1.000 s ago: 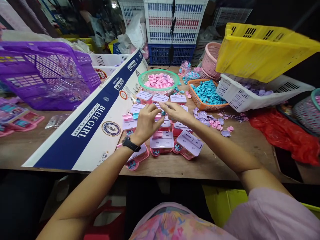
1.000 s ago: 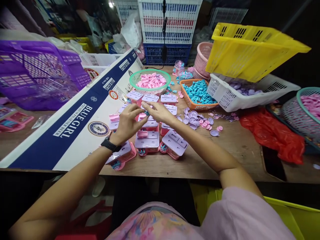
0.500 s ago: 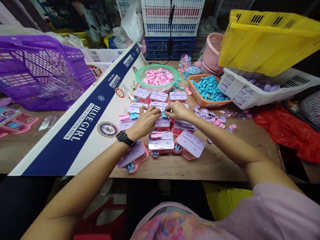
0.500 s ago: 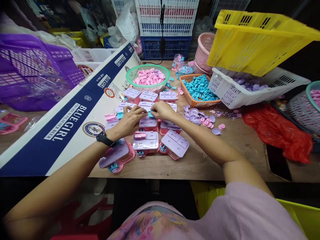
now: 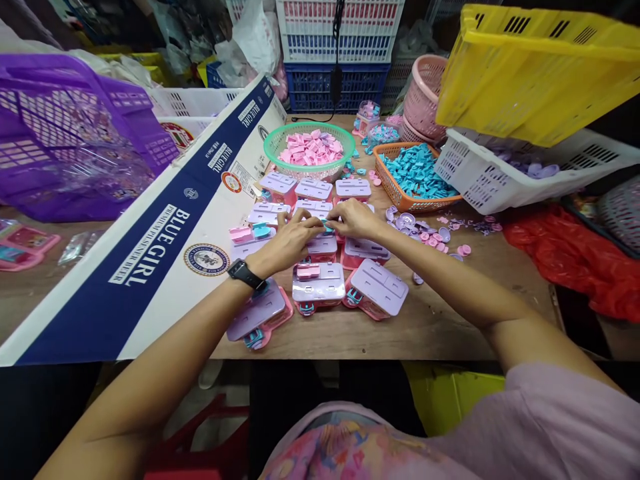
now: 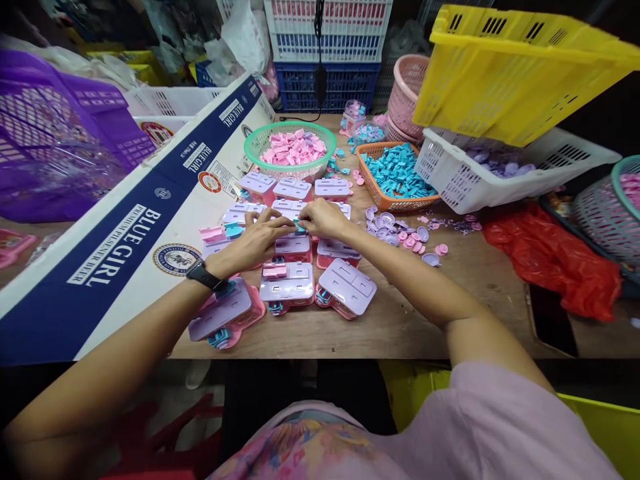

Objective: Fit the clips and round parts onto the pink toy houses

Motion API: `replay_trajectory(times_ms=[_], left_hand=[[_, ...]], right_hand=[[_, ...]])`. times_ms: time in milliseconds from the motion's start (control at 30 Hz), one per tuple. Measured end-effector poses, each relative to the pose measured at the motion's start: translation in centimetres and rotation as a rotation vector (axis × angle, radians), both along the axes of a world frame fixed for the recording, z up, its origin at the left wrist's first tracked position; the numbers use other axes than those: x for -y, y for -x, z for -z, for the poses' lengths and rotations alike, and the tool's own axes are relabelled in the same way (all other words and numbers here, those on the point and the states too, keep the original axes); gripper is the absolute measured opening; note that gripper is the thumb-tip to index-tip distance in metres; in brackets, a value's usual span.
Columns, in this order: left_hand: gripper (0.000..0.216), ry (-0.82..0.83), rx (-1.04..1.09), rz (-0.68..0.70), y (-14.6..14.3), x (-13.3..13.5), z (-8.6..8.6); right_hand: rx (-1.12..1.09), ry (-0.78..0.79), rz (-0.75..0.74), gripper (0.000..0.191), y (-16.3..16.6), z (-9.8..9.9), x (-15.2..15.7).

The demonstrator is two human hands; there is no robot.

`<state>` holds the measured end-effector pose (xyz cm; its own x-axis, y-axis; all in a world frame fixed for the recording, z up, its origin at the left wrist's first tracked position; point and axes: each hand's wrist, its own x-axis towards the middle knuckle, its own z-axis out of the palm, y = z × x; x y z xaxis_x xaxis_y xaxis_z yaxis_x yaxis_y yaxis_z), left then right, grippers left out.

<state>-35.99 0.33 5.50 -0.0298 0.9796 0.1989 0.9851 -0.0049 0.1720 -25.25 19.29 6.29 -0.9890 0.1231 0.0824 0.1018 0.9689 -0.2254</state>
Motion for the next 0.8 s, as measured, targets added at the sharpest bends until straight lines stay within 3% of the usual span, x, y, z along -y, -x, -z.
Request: replay_trajectory(times_ms=[200, 333, 433, 533, 633, 700, 800], left_hand=[[0.063, 0.061, 0.039, -0.044, -0.4, -0.2, 0.2], [0.06, 0.101, 0.028, -0.055, -0.2, -0.1, -0.3], [0.055, 0.103, 0.047, -0.07, -0.2, -0.3, -1.1], [0.041, -0.051, 0.188, -0.145, -1.3, -0.6, -1.8], [0.028, -0.266, 0.491, -0.138, -3.6, -0.6, -2.2], [0.036, -0.334, 0.639, -0.078, -5.4, -0.6, -2.3], [0.031, -0.401, 0.674, -0.083, -7.5, -0.4, -2.2]], right_hand=[[0.09, -0.147, -0.012, 0.022, 0.1, -0.7, 1.0], [0.051, -0.082, 0.008, 0.025, -0.4, 0.1, 1.3], [-0.057, 0.2, 0.05, 0.033, -1.0, 0.0, 0.8], [-0.213, 0.737, 0.273, 0.059, -2.2, -0.5, 0.9], [-0.141, 1.262, 0.412, 0.072, -3.7, -1.2, 2.1], [-0.084, 1.417, 0.414, 0.076, -4.6, -1.6, 3.3], [-0.096, 1.428, 0.401, 0.078, -5.3, -2.2, 5.0]])
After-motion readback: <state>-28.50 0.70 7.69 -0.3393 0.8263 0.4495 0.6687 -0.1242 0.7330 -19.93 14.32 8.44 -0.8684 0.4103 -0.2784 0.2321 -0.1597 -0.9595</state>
